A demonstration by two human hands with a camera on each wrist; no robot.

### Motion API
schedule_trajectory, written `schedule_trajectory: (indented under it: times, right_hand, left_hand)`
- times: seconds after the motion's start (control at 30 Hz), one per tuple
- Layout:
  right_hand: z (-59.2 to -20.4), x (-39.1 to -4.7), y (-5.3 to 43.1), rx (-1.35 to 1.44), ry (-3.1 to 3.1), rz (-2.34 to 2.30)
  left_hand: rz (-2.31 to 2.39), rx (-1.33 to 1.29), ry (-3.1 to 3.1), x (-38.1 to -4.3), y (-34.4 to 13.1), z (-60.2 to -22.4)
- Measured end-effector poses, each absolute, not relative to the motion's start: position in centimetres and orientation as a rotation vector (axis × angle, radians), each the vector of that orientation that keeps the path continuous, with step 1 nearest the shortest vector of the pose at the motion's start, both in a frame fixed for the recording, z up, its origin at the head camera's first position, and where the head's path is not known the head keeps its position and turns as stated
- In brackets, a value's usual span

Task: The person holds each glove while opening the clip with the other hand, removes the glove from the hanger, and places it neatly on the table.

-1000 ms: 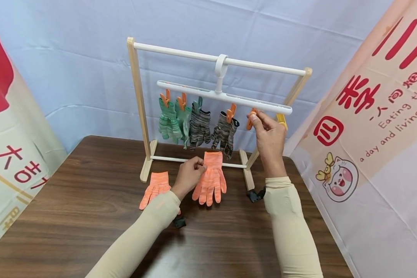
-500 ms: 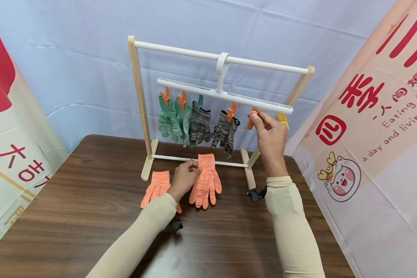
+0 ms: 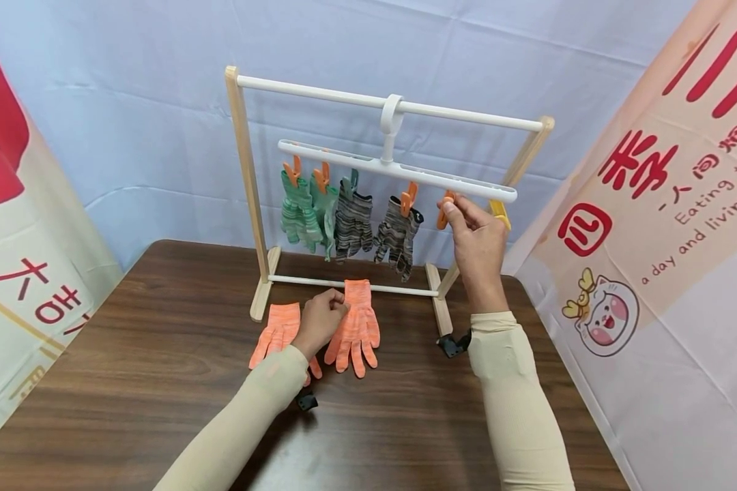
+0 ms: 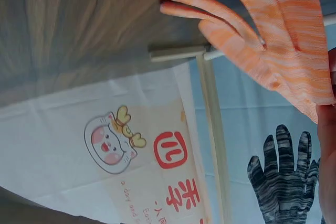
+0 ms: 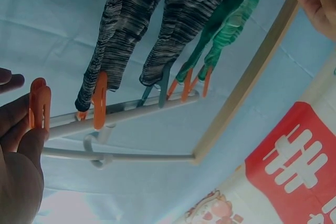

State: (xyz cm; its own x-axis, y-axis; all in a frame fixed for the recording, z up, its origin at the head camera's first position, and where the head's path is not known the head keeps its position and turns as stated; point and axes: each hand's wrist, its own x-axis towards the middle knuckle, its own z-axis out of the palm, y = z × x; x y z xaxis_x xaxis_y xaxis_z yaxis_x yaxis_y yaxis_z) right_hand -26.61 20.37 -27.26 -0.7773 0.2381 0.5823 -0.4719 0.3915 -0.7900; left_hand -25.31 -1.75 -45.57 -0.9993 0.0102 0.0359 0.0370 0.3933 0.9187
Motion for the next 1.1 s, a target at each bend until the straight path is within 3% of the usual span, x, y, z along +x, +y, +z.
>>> schedule_trajectory:
  times: [1.1]
  right_hand:
    - [-26.8, -25.9, 20.3, 0.210, -2.033, 1.466]
  left_hand:
    - [-1.359, 0.004, -2.820, -25.2, -3.0, -47.1]
